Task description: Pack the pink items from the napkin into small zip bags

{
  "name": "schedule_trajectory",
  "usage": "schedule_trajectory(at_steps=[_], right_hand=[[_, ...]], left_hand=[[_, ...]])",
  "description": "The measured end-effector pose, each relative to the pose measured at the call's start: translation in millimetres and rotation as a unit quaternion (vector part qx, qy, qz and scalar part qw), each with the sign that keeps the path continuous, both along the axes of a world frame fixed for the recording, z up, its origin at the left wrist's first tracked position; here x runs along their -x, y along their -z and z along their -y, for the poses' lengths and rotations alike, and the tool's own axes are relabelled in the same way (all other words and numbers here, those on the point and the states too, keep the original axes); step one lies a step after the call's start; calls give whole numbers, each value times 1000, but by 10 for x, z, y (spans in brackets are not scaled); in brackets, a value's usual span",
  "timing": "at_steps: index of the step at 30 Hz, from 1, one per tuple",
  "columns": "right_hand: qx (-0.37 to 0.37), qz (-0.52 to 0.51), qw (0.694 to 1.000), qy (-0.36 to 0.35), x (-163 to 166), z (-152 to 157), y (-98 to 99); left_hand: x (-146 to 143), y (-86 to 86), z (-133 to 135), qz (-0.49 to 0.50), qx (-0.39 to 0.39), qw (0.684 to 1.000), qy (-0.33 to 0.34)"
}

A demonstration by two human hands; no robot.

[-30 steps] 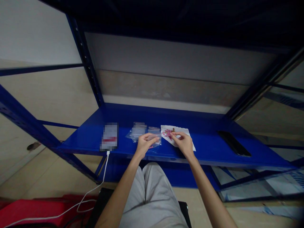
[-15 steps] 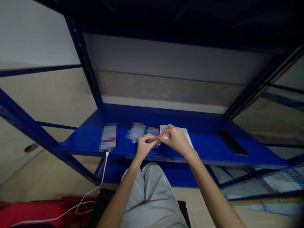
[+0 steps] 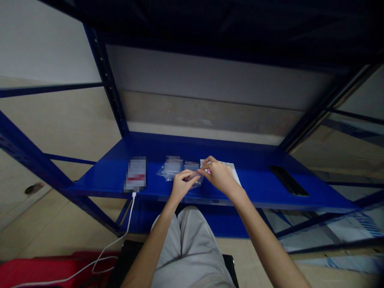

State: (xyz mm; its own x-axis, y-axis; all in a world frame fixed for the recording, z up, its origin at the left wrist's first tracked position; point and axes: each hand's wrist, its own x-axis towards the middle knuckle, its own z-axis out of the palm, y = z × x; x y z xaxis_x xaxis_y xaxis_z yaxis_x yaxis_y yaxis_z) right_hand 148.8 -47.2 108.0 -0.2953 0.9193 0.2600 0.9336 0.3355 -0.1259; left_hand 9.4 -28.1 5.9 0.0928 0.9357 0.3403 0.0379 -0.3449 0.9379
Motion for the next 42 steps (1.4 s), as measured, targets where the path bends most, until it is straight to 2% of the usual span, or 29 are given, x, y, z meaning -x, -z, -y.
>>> schedule_trajectory(at_steps=[3, 9, 12, 20, 24, 27, 30, 33, 38, 42], right_hand=[[4, -1, 1000, -25, -38, 17, -16], [7, -9, 1000, -24, -34, 9, -31], [6, -17, 1000, -22, -19, -10, -25], [10, -51, 995, -88, -59, -17, -4], [-13, -111, 990, -86, -122, -39, -49], [-40, -184, 981, -52, -222, -76, -32], [-59, -222, 973, 2, -367, -120, 97], [-52, -238, 969, 43, -523, -162, 332], [-18, -247, 963, 104, -749, -209, 771], [-15, -255, 953, 165, -854, -207, 987]], left_hand=[[-4, 3, 12, 28, 46, 999, 5], [4, -35, 22, 36, 35, 999, 15], [19, -40, 20, 46, 54, 997, 26], [33, -2, 12, 108, 115, 986, 49], [48, 25, -23, 153, 110, 981, 48], [62, 50, -58, 191, 134, 972, 29], [72, 59, -78, 220, 179, 959, 18], [74, 45, -81, 229, 195, 954, 11], [61, 21, -86, 233, 190, 954, 9], [49, 19, -97, 248, 167, 954, -6]])
